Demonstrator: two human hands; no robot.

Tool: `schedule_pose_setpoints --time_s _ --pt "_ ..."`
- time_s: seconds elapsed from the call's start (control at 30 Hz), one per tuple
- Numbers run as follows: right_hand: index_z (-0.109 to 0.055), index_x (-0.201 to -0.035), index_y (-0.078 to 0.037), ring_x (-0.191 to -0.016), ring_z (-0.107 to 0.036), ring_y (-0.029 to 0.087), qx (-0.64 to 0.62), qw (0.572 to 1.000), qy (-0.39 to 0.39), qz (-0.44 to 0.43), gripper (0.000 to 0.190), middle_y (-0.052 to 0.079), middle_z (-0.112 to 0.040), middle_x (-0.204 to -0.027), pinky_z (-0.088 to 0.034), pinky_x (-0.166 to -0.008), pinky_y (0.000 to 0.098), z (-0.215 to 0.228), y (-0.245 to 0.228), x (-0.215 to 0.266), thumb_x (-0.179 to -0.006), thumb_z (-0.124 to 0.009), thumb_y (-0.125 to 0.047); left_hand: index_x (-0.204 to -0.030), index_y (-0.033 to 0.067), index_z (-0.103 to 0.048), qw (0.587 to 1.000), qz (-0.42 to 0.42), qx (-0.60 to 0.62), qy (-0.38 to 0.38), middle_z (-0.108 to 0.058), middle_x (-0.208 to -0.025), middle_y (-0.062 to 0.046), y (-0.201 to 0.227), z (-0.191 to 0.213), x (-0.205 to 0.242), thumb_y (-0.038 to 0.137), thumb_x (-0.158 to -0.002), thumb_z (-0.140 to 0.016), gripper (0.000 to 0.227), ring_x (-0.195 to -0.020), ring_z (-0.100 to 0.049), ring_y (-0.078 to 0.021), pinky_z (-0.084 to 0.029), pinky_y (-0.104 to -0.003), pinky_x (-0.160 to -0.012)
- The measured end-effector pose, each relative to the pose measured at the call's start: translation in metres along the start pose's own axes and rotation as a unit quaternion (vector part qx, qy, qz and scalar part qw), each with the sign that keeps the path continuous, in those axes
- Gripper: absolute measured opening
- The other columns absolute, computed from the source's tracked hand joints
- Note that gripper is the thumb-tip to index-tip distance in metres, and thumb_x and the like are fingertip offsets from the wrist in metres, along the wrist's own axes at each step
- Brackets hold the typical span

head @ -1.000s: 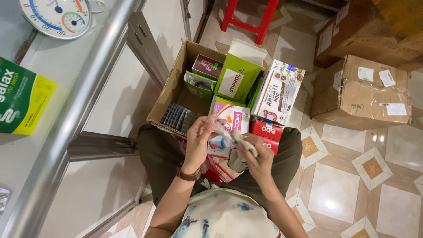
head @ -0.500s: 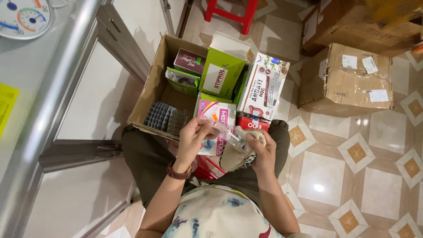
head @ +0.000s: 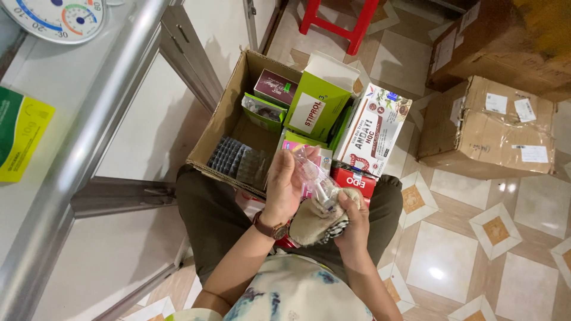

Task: The person sits on the floor with an open carton of medicine boxes on their lap and wipes each medicine box with a cloth, one at a time, placing wiped boxes back into the carton and setting some boxes on the nearby counter.

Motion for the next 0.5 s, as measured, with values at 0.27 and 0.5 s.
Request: schedule_pose_setpoints --time_s 0.27,0.5 --pt "-0.063 -0.121 -0.001 -0.103 -0.068 0.017 0.050 0.995 0.004 -0.084 0.030 0.009 -0.072 -0.111 -0.056 -0.088 0.0342 0.006 -0.015 0.010 -0.097 -0.064 -0.019 -0.153 0.0150 -0.035 0.986 0.107 0.071 -0.104 -0.064 -0.132 -0.018 -0.010 0.002 0.000 0.040 -0.106 -0.054 0.056 -0.118 -0.068 -0.0266 -0.058 -0.041 -0.099" --pt "-0.048 -0.148 0.002 -0.118 -0.066 0.030 -0.014 0.995 -0.083 0.054 0.072 0.019 -0.063 -0.131 -0.055 -0.104 0.0441 0.009 -0.069 0.016 -0.087 -0.069 -0.029 -0.167 0.0165 -0.019 0.993 0.071 0.015 -0.092 -0.059 -0.142 -0.019 -0.002 0.013 0.000 0.043 -0.108 -0.050 0.071 -0.109 -0.068 -0.0248 -0.055 -0.034 -0.086"
Point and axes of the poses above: each hand's wrist, its own x-axis away from the middle knuckle, its own z-axis out of the back of the hand, y = z × x, the point moved 1 cm from there along -x, towards the middle knuckle
